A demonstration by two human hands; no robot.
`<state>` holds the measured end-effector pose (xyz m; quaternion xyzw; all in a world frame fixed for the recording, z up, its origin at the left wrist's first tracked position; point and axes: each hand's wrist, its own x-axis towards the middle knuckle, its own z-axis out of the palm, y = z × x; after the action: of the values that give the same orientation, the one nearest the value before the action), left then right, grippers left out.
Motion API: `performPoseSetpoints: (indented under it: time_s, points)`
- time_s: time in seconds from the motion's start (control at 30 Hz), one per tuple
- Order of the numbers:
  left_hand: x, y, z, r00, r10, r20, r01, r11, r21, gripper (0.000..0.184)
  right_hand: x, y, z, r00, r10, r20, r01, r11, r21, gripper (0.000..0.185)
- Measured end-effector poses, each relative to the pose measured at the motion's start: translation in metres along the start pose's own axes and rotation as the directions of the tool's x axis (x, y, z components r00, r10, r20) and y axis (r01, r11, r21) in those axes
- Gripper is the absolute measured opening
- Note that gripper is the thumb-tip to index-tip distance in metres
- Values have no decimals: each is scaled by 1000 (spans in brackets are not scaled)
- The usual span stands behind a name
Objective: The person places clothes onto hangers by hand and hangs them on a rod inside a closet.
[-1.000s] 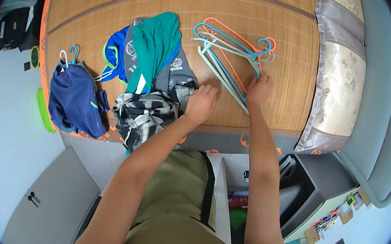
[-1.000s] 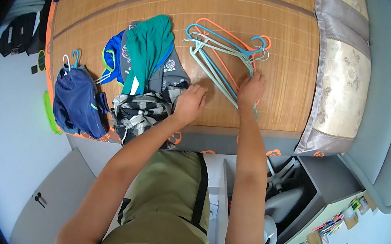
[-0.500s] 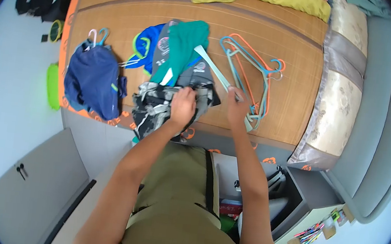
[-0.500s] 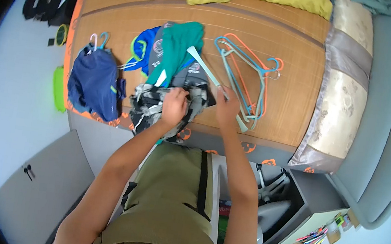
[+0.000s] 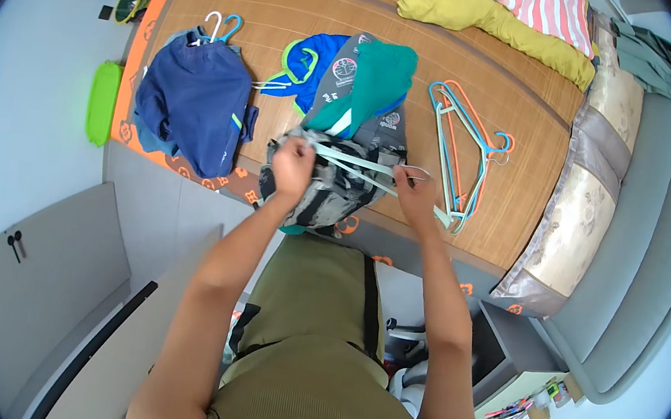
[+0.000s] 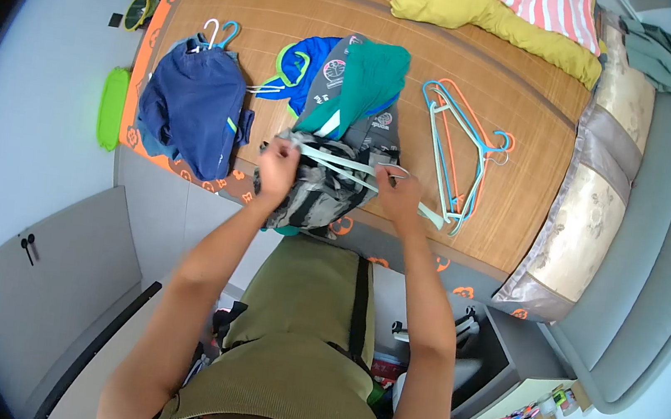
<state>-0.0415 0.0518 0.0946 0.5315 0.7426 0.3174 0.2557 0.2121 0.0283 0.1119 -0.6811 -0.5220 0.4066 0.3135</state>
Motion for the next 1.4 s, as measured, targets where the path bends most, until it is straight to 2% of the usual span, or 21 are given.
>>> performPoseSetpoints:
  time_s: [0.1,0.2,0.23,0.3,0.33,0.4,0.43,0.47,0.53,0.6,0.7,0.73,0.83,0.9,0.97,1.0,1.13,1.23,1.3,1.37,1.4]
  points:
    - [-31,46,-7,991,103,85,-90,986,-138,7,-2,-49,19,995,69,74,-79,987,138,25]
    - [-56,78,-18,967,230,110,-187,933,-307,11,-6,-65,48,990,-140,34,131,972,193,28]
    - [-60,85,-29,957,164,241,-88,950,-298,11,-6,-56,58,989,-140,40,125,958,258,28]
    - [-53,96,-55,845,507,169,-498,862,-92,16,-5,-30,75,989,-140,53,110,918,382,29]
    - [-48,105,-68,817,568,97,-568,822,-39,19,-8,-39,69,995,-35,91,0,934,357,30]
    - [-39,118,-90,728,685,-32,-681,727,83,26,-10,-63,64,993,-34,117,-9,937,350,32]
    - [-38,112,-91,754,649,104,-657,747,103,29,-13,-77,63,991,-33,131,-15,938,346,33]
    - [-37,101,-88,766,598,238,-635,762,127,31,-18,-91,66,987,-141,81,98,913,396,31]
    - [-31,92,-91,767,500,403,-599,782,170,34,-24,-131,61,973,-56,223,-52,891,450,31]
    - [-21,95,-100,821,501,276,-548,826,132,33,-19,-139,53,920,-91,381,-141,830,540,38]
    - [-8,86,-110,829,546,120,-559,817,143,31,-2,-138,34,946,-135,295,-113,717,688,36]
    - [-6,83,-115,828,545,133,-560,813,158,28,0,-140,23,954,-61,294,-159,728,667,33]
    - [-6,81,-126,792,594,140,-608,789,90,19,10,-109,13,885,24,465,-155,957,245,36]
    - [-8,82,-130,750,645,146,-653,757,11,15,17,-72,33,879,47,475,-74,997,37,45]
    - [-11,82,-135,702,694,162,-694,717,-63,12,21,-57,48,865,57,499,36,984,-175,50]
    - [-13,84,-140,690,697,195,-700,711,-65,11,12,-87,41,868,80,490,105,935,-340,53]
    - [-13,84,-155,692,697,191,-699,712,-64,11,10,-89,59,827,290,481,116,749,-652,43]
    - [-5,77,-171,750,649,131,-658,752,44,12,20,-75,44,886,134,444,162,809,-566,33]
    - [2,62,-179,857,490,162,-503,863,52,21,32,-68,31,860,198,470,-40,945,-325,22]
    - [8,54,-179,897,441,36,-440,898,-29,23,36,-73,16,843,212,495,-244,970,1,20]
    - [11,51,-178,918,397,0,-396,916,-57,24,41,-68,15,854,141,501,-195,979,58,20]
